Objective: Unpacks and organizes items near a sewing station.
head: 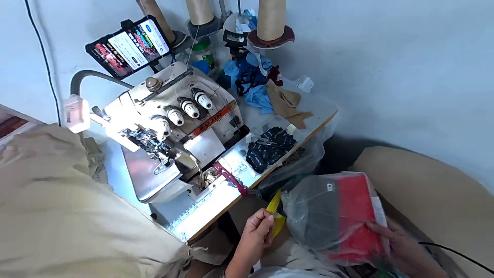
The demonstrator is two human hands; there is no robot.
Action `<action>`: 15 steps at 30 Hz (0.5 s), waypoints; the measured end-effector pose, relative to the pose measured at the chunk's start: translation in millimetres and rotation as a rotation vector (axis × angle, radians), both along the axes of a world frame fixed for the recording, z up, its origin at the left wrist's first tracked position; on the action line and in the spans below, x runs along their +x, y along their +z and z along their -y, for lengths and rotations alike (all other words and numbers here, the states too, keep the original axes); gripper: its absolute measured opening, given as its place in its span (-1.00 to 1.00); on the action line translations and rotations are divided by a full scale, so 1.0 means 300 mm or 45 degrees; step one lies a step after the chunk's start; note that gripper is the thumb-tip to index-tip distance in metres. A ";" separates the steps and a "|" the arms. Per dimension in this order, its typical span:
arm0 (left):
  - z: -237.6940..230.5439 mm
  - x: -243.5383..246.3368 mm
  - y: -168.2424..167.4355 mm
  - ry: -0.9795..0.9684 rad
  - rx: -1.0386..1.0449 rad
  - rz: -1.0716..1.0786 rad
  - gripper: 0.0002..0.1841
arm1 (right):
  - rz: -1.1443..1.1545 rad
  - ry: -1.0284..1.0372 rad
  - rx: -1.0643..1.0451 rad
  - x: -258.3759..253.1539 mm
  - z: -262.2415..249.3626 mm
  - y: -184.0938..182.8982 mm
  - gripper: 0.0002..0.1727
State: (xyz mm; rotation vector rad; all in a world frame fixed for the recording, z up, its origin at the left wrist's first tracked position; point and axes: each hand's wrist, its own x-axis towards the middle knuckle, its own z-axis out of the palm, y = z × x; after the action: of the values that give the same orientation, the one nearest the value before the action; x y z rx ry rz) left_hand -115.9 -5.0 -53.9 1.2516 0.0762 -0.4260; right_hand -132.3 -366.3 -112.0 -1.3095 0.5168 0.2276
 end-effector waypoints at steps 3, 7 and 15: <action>0.038 0.066 0.027 -0.208 0.233 -0.103 -0.79 | -0.053 -0.090 0.091 -0.037 0.047 -0.017 -0.67; 0.125 0.127 0.031 -0.328 0.323 -0.213 -0.51 | -0.032 -0.081 0.320 -0.071 0.020 -0.012 -0.57; 0.136 0.086 0.036 -0.633 0.133 0.049 -0.23 | 0.075 -0.124 -0.332 -0.167 -0.224 0.324 -0.66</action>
State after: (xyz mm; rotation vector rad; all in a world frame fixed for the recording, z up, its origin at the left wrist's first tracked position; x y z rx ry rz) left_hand -90.1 -45.9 -43.2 1.3790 -0.2539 -0.8344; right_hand -182.4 -299.1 -14.9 -1.5346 0.5723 0.0409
